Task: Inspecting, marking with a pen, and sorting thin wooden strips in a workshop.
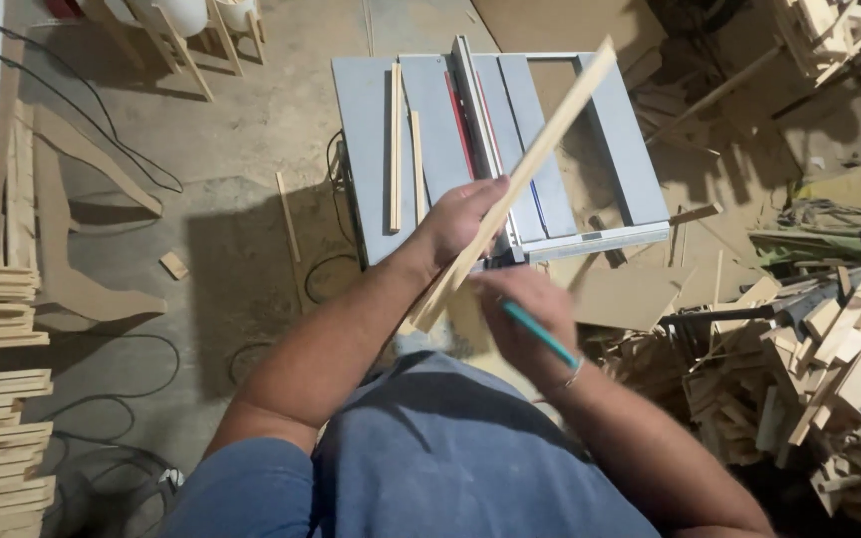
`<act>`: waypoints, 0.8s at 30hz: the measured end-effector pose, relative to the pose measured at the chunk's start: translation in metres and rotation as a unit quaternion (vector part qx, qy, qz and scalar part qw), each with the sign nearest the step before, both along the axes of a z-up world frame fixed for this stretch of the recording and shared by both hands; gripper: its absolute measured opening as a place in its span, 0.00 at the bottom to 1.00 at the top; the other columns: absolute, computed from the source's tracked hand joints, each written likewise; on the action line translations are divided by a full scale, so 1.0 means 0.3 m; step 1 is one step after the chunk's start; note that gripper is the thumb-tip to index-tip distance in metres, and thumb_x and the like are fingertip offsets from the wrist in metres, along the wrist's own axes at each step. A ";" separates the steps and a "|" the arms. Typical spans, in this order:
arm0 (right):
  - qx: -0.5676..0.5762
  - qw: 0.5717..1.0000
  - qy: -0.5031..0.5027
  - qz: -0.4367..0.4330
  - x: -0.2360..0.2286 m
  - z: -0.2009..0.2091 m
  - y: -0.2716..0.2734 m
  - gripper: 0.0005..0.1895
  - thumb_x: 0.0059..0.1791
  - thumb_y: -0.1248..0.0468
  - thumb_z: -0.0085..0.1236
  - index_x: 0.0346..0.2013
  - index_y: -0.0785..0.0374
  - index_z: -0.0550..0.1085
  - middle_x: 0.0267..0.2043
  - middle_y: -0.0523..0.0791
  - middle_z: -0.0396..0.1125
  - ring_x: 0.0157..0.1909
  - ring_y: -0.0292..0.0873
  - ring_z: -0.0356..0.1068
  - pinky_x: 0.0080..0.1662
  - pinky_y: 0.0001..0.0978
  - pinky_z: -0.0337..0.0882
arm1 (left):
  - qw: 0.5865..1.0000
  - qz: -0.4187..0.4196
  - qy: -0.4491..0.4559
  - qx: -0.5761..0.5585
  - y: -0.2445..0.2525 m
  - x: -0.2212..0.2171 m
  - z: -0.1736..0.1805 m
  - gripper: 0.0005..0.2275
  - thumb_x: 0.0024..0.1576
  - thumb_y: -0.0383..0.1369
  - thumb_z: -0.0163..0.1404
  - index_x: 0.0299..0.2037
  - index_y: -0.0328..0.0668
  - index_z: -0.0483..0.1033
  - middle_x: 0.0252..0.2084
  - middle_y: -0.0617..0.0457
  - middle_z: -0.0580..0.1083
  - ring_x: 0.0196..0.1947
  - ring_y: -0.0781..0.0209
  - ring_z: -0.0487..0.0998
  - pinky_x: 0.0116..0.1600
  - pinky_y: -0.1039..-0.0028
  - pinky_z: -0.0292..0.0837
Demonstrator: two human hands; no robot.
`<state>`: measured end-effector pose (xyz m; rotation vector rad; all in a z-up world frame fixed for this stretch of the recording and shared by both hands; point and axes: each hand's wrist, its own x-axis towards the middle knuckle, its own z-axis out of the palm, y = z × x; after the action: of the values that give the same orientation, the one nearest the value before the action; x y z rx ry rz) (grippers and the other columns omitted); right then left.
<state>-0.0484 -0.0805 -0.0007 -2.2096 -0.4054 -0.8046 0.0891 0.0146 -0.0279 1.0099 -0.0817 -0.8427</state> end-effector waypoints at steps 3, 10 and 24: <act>-0.002 0.998 0.057 0.017 -0.031 0.009 0.034 0.05 0.49 0.68 0.59 0.37 0.60 0.82 0.26 0.49 0.72 0.28 0.56 0.73 0.34 0.46 0.75 | 0.996 0.062 -0.067 -0.016 0.034 -0.030 0.042 0.21 0.64 0.46 0.48 0.52 0.32 0.74 0.22 0.42 0.70 0.15 0.55 0.75 0.24 0.72 0.74; 0.144 0.988 0.041 -0.031 -0.046 0.077 -0.048 0.25 0.59 0.53 0.39 0.32 0.61 0.81 0.24 0.45 0.62 0.26 0.42 0.63 0.34 0.35 0.69 | 0.905 0.200 -0.321 -0.195 0.074 -0.076 -0.087 0.23 0.70 0.48 0.32 0.55 0.31 0.67 0.31 0.47 0.71 0.28 0.67 0.72 0.31 0.81 0.69; 0.224 0.965 0.139 0.003 -0.163 0.100 0.014 0.04 0.46 0.73 0.63 0.35 0.68 0.81 0.31 0.53 0.76 0.33 0.50 0.79 0.37 0.43 0.77 | 0.887 0.147 -0.438 -0.007 0.250 -0.291 0.005 0.17 0.54 0.36 0.64 0.48 0.34 0.76 0.49 0.38 0.81 0.42 0.45 0.85 0.37 0.67 0.83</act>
<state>-0.0972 -0.0763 0.0294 -1.8551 -0.0789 -0.5085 0.0019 0.0895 -0.0265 1.2854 -0.6862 -0.0555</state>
